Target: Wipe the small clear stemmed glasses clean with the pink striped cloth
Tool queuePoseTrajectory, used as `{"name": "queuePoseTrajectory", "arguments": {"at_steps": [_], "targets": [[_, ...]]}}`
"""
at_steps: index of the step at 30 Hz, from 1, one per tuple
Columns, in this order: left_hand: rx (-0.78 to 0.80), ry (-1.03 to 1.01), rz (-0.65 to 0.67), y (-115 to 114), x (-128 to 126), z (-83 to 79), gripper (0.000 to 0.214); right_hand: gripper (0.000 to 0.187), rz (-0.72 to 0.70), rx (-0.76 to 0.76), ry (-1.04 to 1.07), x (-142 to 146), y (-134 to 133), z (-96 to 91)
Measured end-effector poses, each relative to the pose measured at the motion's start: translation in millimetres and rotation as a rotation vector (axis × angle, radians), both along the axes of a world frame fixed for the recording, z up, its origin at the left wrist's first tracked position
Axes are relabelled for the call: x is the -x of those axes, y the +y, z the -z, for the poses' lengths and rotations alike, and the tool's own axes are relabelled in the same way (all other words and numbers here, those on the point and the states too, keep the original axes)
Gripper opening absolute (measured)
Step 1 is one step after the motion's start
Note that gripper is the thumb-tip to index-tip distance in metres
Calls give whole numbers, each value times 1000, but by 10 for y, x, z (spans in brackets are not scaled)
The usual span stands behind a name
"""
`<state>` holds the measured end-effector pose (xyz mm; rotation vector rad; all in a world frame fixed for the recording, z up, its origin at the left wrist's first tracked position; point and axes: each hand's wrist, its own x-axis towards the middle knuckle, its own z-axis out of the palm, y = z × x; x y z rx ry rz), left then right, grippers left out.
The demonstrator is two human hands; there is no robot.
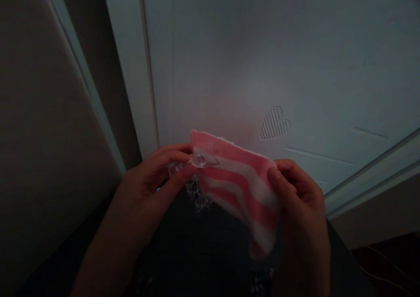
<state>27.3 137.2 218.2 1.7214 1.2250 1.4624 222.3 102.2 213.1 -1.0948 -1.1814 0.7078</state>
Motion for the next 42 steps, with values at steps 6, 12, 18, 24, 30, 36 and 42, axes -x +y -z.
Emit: {"name": "queuePoseTrajectory", "arguments": {"at_steps": [6, 12, 18, 24, 30, 36, 42], "targets": [[-72, 179, 93, -15, -63, 54, 8, 12, 80, 28, 62, 37, -65, 5], [-47, 227, 196, -64, -162, 71, 7, 5, 10, -66, -67, 183, -90, -53], [-160, 214, 38, -151, -197, 37, 11, 19, -79, -124, -216, 220, -88, -19], [-204, 269, 24, -242, -207, 21, 11, 26, -77, -169, -367, 244, -93, -43], [-235, 377, 59, -162, -215, 38, 7, 13, -102, -79, -305, 258, -24, -24], [-423, 407, 41, -161, -172, 24, 8, 13, -192, -59, -66, 208, -56, -14], [-438, 441, 159, -168, -112, 3, 11, 15, -121, -211, -241, 186, -141, -90]]}}
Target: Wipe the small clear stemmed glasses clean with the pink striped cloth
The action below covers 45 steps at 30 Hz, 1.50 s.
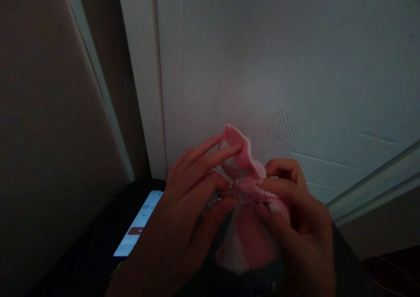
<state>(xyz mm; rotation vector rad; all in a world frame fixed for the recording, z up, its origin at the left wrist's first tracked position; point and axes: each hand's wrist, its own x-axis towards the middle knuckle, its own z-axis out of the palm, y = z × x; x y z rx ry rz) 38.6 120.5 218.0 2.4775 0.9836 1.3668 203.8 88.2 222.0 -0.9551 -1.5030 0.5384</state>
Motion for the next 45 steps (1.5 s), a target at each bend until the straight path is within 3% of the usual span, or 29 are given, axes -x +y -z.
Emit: {"name": "queuePoseTrajectory", "arguments": {"at_steps": [2, 5, 8, 12, 21, 26, 33, 37, 45], "targets": [[-1, -8, 12, -7, 24, 4, 12, 14, 33, -54, -77, 9, -10, -29], [41, -46, 70, -23, 58, 24, 15, 20, -76, -68, -99, 14, -10, -44], [159, -65, 88, -35, 77, 37, 12, 29, -137, -66, -79, 1, -6, -37], [289, -51, 108, -28, 72, 15, 13, 32, -107, -72, -127, -29, -8, -32], [61, -88, -44, 64, 71, 18, 10, 28, -50, 26, -178, 1, 1, -25], [33, -53, -71, 97, 28, 59, 2, 26, -42, 74, -173, -8, 15, -32], [-49, -20, -67, 79, -2, 66, 10, 24, -71, 112, -183, -55, -40, -59], [-27, -38, -59, 17, 26, 26, 9, 22, -148, 133, -173, -121, -55, -50], [56, -67, 3, -31, 83, 2, 15, 18, -184, 34, -119, -130, -25, -21]]}}
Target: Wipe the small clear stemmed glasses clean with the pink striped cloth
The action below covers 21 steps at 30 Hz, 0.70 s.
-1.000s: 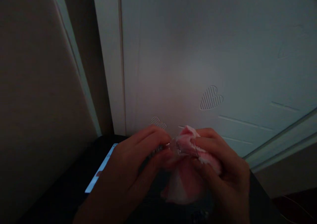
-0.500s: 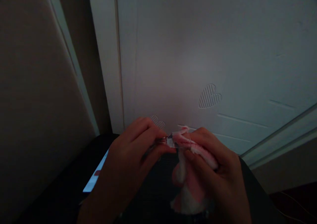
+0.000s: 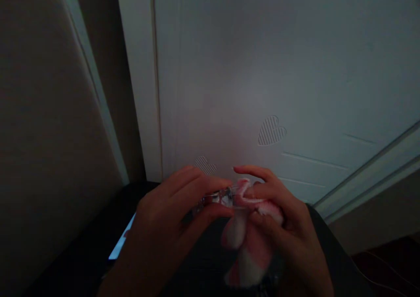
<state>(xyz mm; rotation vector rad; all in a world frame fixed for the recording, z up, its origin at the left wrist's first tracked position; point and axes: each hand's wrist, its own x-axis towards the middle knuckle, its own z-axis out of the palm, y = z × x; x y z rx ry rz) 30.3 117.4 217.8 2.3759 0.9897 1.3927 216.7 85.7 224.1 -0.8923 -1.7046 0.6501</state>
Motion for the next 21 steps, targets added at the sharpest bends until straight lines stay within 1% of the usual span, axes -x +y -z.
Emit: {"name": "queuePoseTrajectory", "arguments": {"at_steps": [4, 6, 8, 11, 17, 21], "targets": [[66, -15, 73, -10, 0, -38, 15, 25, -97, 12, 1, -19, -51, -9], [76, -34, 90, -23, -4, -45, 13, 26, -111, 3, -15, -41, -69, -17], [70, -46, 83, -32, -10, -38, 12, 25, -88, 5, -27, -60, -75, -24], [44, -50, 74, -20, -25, -11, 13, 24, -44, 57, -26, -75, -69, -26], [33, -62, 52, 10, -70, 36, 21, 27, -31, 107, -8, -86, -66, -17], [-66, -57, 13, 0, -76, 64, 23, 28, -10, 145, -41, -86, -70, -20]]}}
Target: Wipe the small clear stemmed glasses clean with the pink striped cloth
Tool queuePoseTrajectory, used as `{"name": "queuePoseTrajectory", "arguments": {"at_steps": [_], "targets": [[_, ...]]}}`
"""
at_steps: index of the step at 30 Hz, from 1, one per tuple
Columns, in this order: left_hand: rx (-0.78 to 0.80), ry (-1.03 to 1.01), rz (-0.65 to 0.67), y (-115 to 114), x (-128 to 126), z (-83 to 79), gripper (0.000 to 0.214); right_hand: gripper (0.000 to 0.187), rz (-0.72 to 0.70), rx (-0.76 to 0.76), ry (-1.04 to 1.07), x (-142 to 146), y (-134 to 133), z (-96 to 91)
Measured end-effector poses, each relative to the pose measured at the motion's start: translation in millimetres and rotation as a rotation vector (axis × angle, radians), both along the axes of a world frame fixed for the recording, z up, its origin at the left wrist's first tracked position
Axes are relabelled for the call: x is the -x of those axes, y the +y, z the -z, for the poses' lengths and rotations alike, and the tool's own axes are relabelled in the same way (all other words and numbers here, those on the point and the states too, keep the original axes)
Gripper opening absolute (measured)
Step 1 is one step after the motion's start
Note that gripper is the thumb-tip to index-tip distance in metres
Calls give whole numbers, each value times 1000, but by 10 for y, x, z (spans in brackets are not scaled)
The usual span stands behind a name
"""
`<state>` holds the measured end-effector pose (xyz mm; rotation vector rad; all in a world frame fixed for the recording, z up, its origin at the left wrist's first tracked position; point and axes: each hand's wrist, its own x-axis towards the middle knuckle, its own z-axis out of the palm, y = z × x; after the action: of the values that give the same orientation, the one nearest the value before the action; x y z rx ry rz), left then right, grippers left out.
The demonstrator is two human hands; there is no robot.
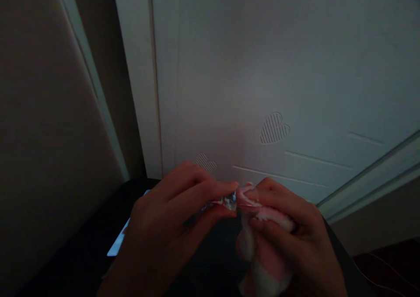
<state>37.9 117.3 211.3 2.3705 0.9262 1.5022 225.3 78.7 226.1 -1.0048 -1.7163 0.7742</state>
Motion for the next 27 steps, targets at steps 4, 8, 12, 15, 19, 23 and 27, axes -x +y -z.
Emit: {"name": "queuePoseTrajectory", "arguments": {"at_steps": [4, 8, 12, 15, 19, 23, 27], "targets": [[-60, 34, -20, 5, 4, 16, 26, 24, 15, 66, 17, -11, 10, 21], [-35, -1, 16, -11, 7, -17, 19, 22, -49, 36, 110, -70, 8, 48], [2, -5, 14, -34, -12, -65, 17, 27, -140, 49, 143, -109, -19, 25], [10, -12, -16, -20, -58, -107, 17, 25, -71, 99, 67, -95, -37, -14], [20, -25, -25, -5, -106, -149, 15, 23, 40, 170, -19, -64, -32, -36], [39, -26, -26, -27, -75, -121, 16, 23, 57, 184, -30, -69, -15, -28], [32, 19, 29, -31, -12, -70, 26, 30, -10, 11, -34, -99, -6, -38]]}}
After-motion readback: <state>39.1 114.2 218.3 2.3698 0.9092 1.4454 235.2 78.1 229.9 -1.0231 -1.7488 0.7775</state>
